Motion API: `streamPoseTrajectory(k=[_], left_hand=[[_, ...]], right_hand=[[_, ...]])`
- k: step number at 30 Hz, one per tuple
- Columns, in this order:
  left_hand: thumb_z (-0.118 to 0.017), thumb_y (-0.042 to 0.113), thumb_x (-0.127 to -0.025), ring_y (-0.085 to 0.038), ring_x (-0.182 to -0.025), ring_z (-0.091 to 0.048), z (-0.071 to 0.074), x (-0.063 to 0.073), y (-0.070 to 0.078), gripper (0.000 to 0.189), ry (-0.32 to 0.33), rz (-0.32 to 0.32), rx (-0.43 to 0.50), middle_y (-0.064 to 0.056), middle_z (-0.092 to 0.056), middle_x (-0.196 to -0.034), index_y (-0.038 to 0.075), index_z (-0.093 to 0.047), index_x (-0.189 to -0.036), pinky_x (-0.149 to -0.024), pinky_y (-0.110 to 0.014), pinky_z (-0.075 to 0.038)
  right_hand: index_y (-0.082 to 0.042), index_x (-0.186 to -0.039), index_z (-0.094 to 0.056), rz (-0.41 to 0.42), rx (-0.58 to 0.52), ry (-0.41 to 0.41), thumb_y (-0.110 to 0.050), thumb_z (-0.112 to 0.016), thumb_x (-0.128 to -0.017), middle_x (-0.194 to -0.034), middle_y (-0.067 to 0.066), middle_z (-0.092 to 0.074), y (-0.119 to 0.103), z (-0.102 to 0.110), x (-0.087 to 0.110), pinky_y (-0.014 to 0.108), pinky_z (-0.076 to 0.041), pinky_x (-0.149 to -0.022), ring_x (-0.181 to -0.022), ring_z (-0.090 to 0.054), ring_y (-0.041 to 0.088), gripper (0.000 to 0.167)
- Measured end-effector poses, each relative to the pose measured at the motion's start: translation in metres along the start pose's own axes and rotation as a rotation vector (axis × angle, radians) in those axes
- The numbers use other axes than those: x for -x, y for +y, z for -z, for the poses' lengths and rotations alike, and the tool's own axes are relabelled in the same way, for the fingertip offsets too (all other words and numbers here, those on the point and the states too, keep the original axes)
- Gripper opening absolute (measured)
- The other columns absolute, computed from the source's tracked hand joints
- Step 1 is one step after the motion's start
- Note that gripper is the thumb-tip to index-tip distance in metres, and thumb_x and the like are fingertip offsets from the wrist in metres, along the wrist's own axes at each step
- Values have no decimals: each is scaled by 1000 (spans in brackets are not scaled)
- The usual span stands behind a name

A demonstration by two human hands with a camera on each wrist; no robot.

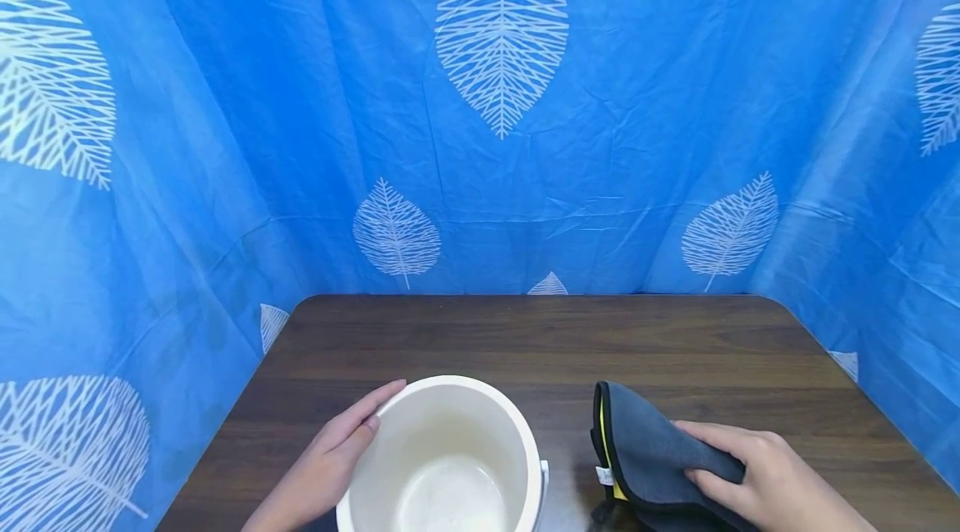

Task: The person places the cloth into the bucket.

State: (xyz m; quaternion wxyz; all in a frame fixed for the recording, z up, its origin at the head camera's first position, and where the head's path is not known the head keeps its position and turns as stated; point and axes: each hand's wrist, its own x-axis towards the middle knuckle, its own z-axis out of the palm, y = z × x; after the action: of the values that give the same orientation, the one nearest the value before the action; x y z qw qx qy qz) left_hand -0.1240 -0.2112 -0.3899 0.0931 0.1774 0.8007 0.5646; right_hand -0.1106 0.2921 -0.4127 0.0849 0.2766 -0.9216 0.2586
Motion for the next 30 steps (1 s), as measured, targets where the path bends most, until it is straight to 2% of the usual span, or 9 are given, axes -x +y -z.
streamPoseTrajectory(k=[6, 15, 24, 26, 30], left_hand=[[-32, 13, -113, -25, -136, -46, -1, -1, 2, 46, 8, 20, -14, -19, -42, -155, 4, -36, -157, -97, -24, -47], [-32, 13, -112, -9, -131, -49, -2, 1, 0, 45, 10, -7, -7, -19, -44, -154, 4, -37, -157, -96, -21, -48], [-34, 12, -112, -6, -125, -52, -3, 2, -1, 45, 5, -35, -1, -20, -47, -151, 3, -37, -156, -95, -23, -50], [-34, 12, -112, -6, -126, -52, -2, 2, -1, 45, 7, -33, -5, -19, -47, -151, 3, -38, -156, -95, -22, -50], [-34, 13, -112, -6, -127, -51, -2, 2, 0, 45, 12, -25, -6, -19, -46, -152, 4, -38, -156, -95, -21, -48]], right_hand=[[-4, -126, -69, 25, 40, 55, -14, -87, -80, -108, 5, -75, -7, 7, -5, 23, -57, -65, -91, -67, 0, 50], [-9, -127, -70, -3, 56, 101, -16, -88, -80, -110, -2, -74, -19, 12, -8, 24, -57, -65, -91, -66, 0, 51], [-8, -129, -69, 14, 29, 75, -16, -86, -82, -112, -2, -73, -25, 17, -14, 24, -57, -66, -92, -67, 0, 51], [-9, -129, -69, 14, 18, 91, -16, -86, -82, -113, -5, -73, -28, 18, -16, 23, -57, -65, -90, -67, 0, 50], [-6, -128, -69, 22, -9, 109, -10, -86, -82, -109, 1, -74, -34, 21, -22, 23, -55, -61, -85, -66, 0, 49]])
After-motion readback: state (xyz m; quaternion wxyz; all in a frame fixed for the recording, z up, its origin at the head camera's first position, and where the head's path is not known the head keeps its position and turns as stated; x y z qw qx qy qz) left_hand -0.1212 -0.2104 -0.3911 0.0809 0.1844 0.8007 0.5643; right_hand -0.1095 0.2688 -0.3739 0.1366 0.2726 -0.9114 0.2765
